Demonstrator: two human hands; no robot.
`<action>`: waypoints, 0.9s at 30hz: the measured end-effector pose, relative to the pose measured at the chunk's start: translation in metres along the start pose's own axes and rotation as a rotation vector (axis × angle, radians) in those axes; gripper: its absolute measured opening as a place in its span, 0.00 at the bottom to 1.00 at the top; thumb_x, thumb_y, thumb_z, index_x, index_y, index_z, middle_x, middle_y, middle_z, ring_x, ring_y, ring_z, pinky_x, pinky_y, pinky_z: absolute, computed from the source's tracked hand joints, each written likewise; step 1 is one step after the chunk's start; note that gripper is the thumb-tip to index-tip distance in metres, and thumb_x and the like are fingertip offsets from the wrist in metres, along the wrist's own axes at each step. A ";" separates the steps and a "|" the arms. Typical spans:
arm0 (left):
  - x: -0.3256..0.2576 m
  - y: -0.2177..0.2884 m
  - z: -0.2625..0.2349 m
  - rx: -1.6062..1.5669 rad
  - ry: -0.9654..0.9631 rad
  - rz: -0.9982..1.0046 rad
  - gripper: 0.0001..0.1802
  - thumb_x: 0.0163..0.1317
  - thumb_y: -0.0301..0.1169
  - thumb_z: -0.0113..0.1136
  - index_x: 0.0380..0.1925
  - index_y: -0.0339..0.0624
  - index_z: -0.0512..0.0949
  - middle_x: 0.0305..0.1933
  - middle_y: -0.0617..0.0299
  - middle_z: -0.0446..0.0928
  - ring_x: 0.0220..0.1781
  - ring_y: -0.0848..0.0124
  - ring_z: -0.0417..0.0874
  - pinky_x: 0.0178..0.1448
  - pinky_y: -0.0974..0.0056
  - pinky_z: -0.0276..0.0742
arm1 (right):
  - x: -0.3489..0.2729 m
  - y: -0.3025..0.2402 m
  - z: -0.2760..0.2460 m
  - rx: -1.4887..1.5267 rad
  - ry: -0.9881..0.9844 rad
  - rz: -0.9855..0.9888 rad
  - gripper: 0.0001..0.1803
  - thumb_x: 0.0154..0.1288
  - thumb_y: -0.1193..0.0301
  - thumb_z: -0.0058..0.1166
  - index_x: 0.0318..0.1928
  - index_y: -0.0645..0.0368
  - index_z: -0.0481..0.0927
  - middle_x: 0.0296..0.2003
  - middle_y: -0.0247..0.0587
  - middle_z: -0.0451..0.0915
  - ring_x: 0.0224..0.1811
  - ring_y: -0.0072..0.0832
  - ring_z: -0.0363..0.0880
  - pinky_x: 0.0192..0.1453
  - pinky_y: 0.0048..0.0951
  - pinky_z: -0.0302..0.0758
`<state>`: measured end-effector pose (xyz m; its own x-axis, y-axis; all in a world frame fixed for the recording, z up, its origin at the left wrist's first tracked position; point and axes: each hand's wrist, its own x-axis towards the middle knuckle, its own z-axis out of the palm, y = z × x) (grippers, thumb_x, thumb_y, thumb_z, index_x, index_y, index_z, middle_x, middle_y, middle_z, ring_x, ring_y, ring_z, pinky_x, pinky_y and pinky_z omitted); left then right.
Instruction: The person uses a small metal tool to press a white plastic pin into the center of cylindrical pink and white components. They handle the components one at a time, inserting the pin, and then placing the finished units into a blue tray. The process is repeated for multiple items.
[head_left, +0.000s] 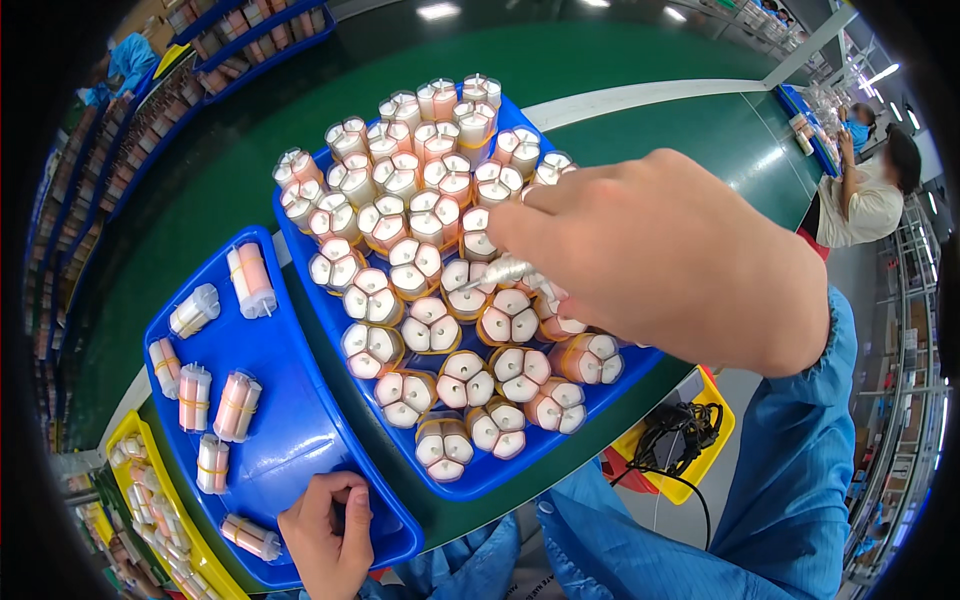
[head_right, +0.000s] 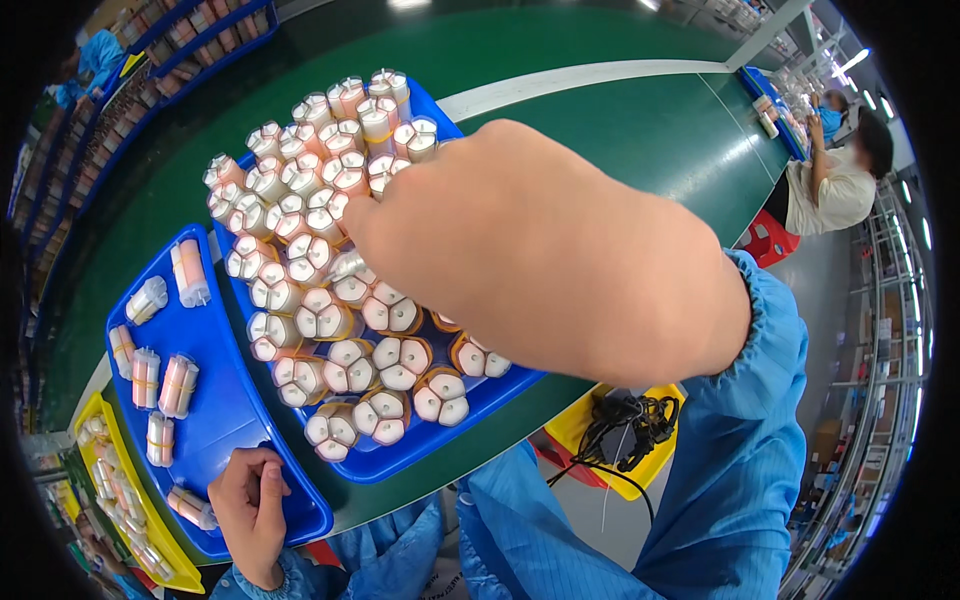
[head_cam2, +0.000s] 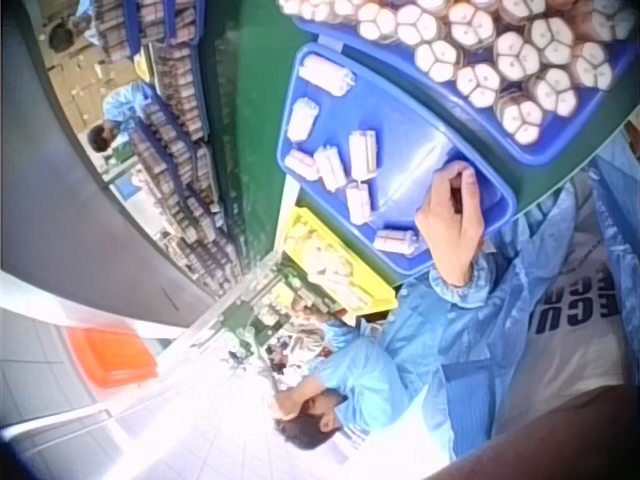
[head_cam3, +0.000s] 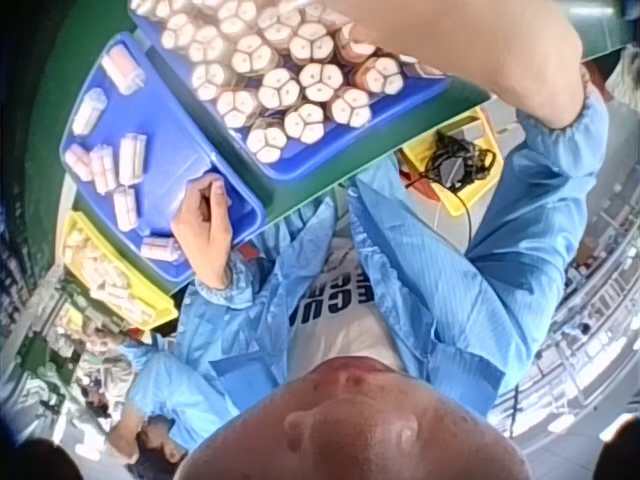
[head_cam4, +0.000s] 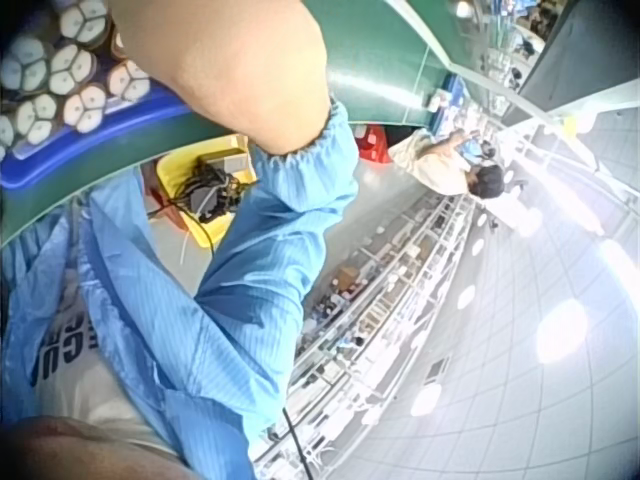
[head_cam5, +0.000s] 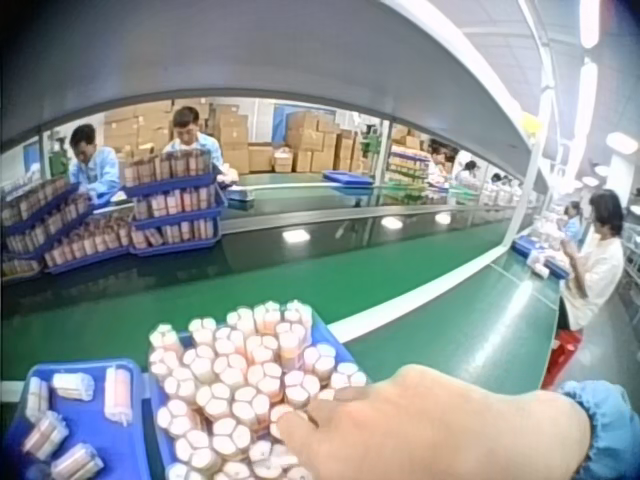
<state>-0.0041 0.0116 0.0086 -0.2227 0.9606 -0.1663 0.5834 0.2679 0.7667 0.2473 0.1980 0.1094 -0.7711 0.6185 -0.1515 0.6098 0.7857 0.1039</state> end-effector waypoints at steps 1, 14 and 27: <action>0.000 0.000 0.000 0.003 0.000 0.004 0.08 0.64 0.27 0.53 0.29 0.32 0.74 0.18 0.61 0.73 0.19 0.78 0.73 0.24 0.74 0.62 | -0.002 -0.003 0.000 -0.028 0.006 0.011 0.23 0.48 0.71 0.66 0.45 0.59 0.72 0.32 0.41 0.80 0.39 0.41 0.82 0.36 0.37 0.76; -0.001 0.002 -0.001 -0.016 -0.003 0.037 0.07 0.64 0.26 0.53 0.30 0.32 0.74 0.18 0.60 0.73 0.20 0.77 0.73 0.25 0.73 0.63 | 0.002 0.024 -0.004 0.124 -0.050 -0.126 0.26 0.47 0.64 0.68 0.45 0.58 0.71 0.36 0.40 0.80 0.39 0.42 0.81 0.36 0.41 0.75; -0.002 0.002 -0.001 -0.018 0.005 0.017 0.07 0.63 0.25 0.53 0.29 0.32 0.74 0.18 0.60 0.73 0.20 0.77 0.73 0.25 0.73 0.63 | 0.003 0.006 -0.005 -0.048 0.001 -0.139 0.24 0.45 0.63 0.69 0.39 0.59 0.71 0.32 0.41 0.79 0.38 0.40 0.81 0.34 0.37 0.77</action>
<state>-0.0036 0.0099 0.0111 -0.2165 0.9647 -0.1502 0.5726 0.2501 0.7807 0.2476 0.2052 0.1148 -0.8478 0.5034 -0.1666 0.4874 0.8636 0.1288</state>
